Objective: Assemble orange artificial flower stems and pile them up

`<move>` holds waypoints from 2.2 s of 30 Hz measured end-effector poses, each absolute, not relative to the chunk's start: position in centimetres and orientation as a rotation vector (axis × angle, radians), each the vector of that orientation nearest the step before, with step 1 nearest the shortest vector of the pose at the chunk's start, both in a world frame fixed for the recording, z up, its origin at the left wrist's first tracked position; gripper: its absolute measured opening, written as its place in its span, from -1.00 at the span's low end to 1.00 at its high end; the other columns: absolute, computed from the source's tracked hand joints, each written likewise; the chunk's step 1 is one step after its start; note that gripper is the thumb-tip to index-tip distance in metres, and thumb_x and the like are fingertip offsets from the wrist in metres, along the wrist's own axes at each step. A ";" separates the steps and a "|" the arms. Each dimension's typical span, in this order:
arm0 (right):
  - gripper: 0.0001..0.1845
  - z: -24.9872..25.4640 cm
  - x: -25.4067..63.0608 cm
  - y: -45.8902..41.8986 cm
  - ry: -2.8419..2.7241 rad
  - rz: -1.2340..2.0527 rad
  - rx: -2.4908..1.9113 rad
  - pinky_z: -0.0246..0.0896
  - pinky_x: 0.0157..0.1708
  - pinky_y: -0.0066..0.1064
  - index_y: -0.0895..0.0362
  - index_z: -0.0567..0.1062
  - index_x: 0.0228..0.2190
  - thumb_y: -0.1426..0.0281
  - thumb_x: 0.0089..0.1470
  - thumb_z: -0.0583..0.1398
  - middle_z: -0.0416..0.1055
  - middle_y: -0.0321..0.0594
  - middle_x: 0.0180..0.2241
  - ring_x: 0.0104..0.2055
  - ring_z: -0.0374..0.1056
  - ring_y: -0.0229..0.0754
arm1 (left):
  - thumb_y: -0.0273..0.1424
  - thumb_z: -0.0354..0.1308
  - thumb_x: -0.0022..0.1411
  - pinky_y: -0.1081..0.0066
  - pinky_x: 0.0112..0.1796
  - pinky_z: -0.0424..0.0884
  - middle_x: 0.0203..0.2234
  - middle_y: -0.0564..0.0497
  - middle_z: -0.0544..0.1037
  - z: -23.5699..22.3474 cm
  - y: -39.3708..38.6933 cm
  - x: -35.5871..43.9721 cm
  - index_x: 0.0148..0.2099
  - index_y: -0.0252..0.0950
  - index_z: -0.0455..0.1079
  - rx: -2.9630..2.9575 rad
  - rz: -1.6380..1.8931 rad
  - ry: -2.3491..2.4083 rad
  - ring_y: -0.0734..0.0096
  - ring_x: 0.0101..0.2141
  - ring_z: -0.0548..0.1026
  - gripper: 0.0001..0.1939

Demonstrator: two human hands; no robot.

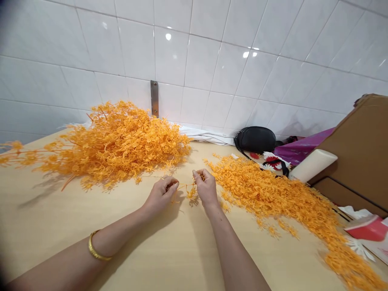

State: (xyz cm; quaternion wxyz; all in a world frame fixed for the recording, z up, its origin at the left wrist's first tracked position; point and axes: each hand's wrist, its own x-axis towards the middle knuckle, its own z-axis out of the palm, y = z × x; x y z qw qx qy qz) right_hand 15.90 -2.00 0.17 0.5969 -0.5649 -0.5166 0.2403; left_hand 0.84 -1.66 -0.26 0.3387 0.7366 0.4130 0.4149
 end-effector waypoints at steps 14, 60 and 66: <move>-0.76 -0.8 14.3 -2.0 -1.380 0.491 -1.341 -0.05 -0.56 -0.52 0.15 0.31 -0.60 0.25 -0.05 0.10 0.17 -0.39 -0.64 -0.57 0.05 -0.35 | -0.22 -0.01 0.07 0.51 -0.57 0.11 -0.73 0.12 0.25 0.3 -2.3 1.5 -0.30 -0.35 0.31 1.508 0.884 0.818 0.58 -0.66 0.20 -0.71; -0.64 0.5 16.6 -1.5 -0.818 0.294 -1.396 -0.01 -0.68 -0.45 0.09 0.25 -0.65 0.07 -0.11 0.06 0.13 -0.39 -0.76 -0.69 0.07 -0.31 | -0.29 -0.01 0.03 0.48 -0.54 0.02 -0.71 0.12 0.12 -0.2 -2.0 1.5 -0.60 -0.33 0.22 1.577 0.952 0.814 0.56 -0.62 0.09 -0.74; -0.73 1.8 19.5 -2.4 -0.556 0.529 -1.263 0.09 -0.68 -0.44 0.10 0.23 -0.64 0.19 -0.23 0.17 0.12 -0.44 -0.75 -0.74 0.08 -0.36 | -0.28 -0.01 0.04 0.46 -0.47 0.10 -0.67 0.09 0.22 -0.4 -1.7 0.1 -0.57 -0.32 0.27 1.508 1.114 0.965 0.50 -0.57 0.17 -0.75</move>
